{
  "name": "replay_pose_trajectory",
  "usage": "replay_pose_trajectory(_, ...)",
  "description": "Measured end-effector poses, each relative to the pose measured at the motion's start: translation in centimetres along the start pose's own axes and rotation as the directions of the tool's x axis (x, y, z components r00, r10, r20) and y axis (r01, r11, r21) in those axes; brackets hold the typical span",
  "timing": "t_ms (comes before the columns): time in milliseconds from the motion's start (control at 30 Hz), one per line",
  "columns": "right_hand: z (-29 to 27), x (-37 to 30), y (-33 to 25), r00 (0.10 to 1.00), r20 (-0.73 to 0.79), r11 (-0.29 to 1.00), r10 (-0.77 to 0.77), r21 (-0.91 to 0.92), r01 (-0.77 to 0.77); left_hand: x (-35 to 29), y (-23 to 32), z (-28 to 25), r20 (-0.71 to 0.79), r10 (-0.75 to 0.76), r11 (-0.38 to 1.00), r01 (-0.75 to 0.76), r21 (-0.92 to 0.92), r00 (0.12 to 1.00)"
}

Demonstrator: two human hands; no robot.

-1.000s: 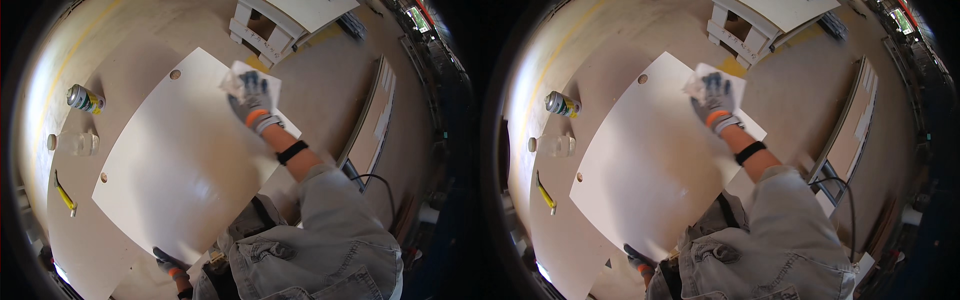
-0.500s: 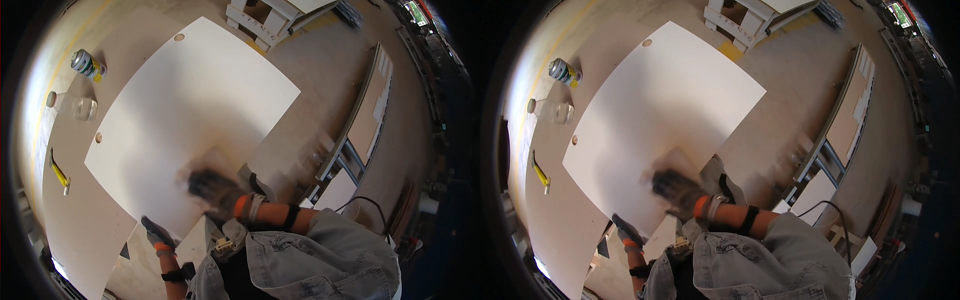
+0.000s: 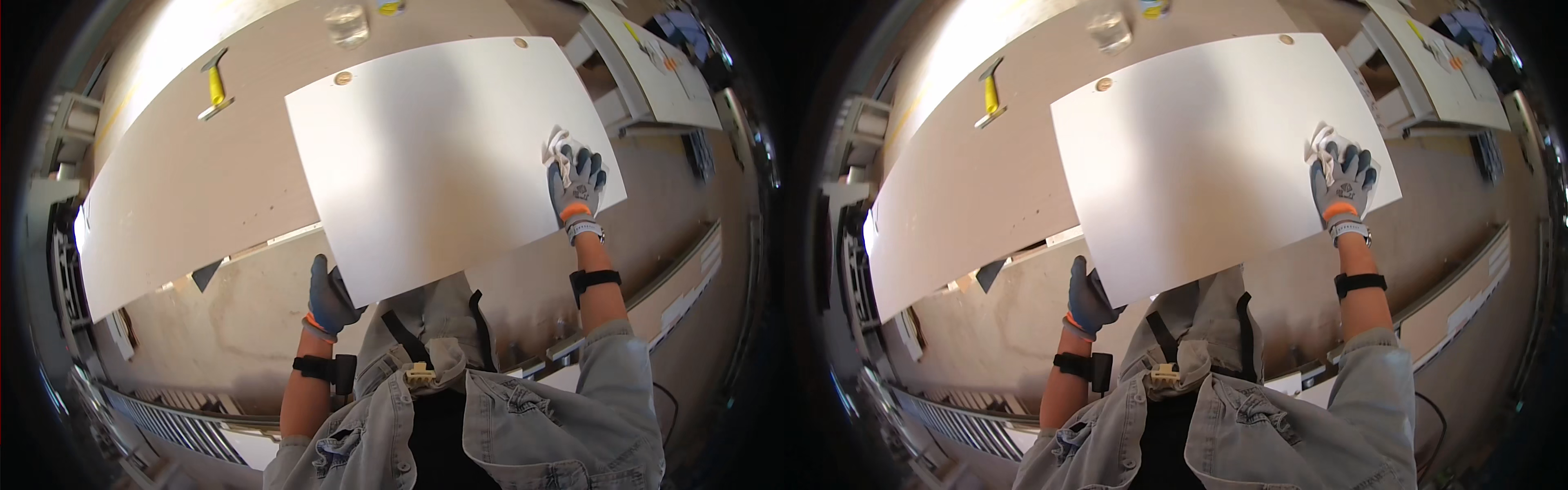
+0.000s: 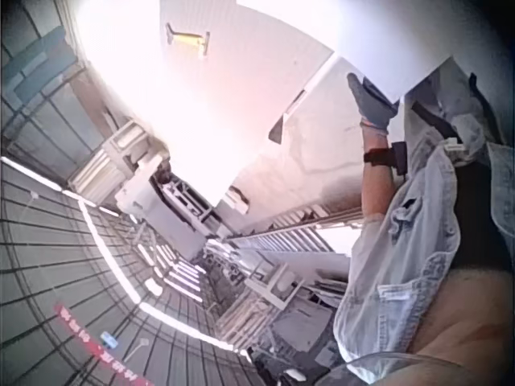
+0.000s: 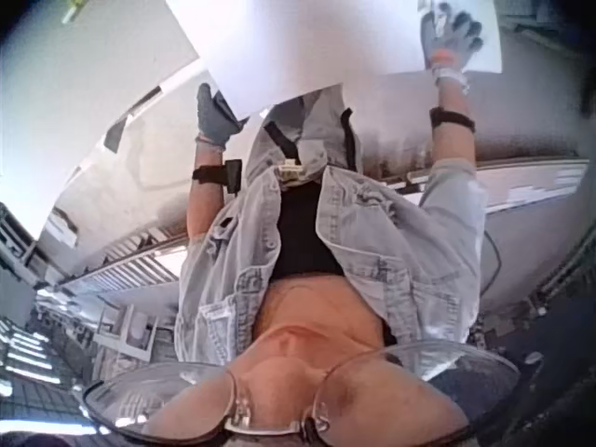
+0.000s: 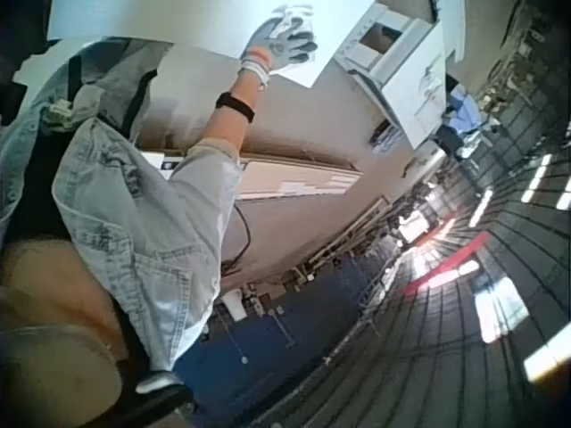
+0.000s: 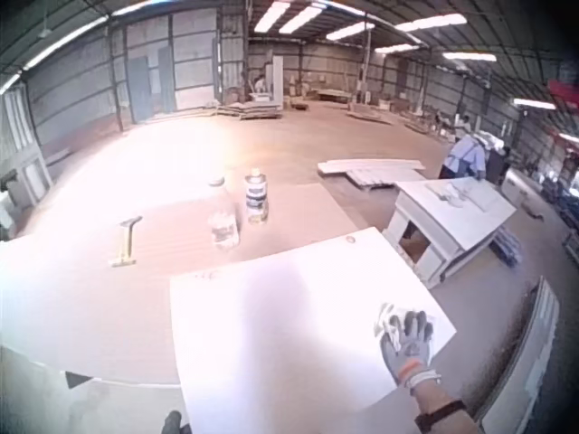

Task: Cleaning white furniture panels with a cloth and solvent in a manufacturing setting.

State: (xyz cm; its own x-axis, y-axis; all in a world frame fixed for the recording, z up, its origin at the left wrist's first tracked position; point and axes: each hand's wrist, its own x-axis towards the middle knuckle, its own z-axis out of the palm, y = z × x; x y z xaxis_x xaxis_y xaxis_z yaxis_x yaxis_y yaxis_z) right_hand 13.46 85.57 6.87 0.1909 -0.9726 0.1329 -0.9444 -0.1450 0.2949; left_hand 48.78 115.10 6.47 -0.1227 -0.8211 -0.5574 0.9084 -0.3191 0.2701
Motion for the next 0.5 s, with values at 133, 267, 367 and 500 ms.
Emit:
replay_pose_trajectory(133,-1.4,-0.3,-8.3,0.933,0.009,0.929,-0.36,0.096,0.358,0.3,-1.5,-0.2,-0.027,0.032,0.993,-0.035,-0.112,0.999)
replay_pose_trajectory(267,-11.1,-9.4,-21.6,0.574,-0.004,0.539,-0.819,0.341,0.77,1.0,-1.7,-2.6,0.122,0.15,0.978,-0.129,-0.162,0.981)
replay_pose_trajectory(367,-11.7,-17.4,-21.2,0.319,-0.166,0.214,-0.933,0.456,0.864,0.4,-0.7,-0.8,0.025,0.221,0.959,-0.212,-0.19,0.975)
replay_pose_trajectory(500,-10.6,-16.8,-16.9,0.303,-0.111,0.201,-0.947,0.532,0.823,0.6,-1.0,-2.3,0.178,0.241,0.969,-0.226,-0.096,0.954)
